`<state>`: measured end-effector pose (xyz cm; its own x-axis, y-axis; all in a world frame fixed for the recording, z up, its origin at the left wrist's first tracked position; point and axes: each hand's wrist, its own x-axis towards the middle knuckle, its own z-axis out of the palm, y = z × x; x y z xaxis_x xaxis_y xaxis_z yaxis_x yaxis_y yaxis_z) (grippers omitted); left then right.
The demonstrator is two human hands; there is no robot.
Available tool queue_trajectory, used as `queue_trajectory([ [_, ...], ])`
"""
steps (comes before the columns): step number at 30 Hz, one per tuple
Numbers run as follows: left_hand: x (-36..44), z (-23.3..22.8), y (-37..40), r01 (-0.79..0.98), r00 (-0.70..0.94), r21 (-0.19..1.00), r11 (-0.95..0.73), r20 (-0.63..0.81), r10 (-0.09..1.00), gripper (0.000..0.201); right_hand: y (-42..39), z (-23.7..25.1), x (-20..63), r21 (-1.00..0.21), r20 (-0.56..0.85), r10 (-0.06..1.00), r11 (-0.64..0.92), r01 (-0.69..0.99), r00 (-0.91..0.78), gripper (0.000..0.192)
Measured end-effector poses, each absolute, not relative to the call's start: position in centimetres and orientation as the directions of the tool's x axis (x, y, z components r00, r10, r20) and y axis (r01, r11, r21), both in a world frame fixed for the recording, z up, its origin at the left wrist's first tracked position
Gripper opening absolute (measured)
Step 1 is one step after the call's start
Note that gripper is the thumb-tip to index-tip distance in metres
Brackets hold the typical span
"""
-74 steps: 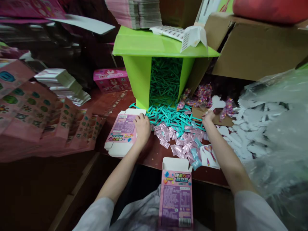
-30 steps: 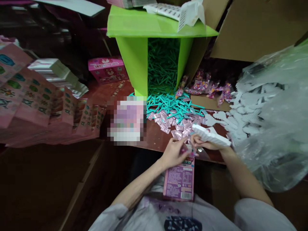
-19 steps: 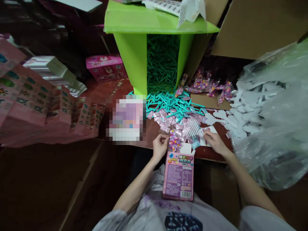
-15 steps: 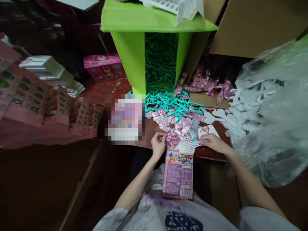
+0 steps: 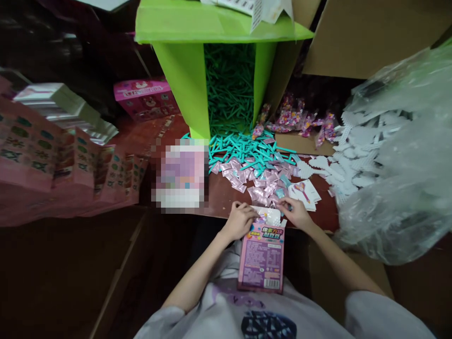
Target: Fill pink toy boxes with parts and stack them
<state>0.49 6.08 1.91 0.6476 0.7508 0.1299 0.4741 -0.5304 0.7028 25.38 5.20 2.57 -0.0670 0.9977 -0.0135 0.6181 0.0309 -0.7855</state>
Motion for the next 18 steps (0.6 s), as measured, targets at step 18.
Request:
queue_trajectory([
  [18,0.8,2.3,3.8,0.538,0.622,0.640,-0.549,0.137,0.771,0.035,-1.9,-1.3,20.8,-0.629,0.336,0.915,0.041,0.776,0.224,0.019],
])
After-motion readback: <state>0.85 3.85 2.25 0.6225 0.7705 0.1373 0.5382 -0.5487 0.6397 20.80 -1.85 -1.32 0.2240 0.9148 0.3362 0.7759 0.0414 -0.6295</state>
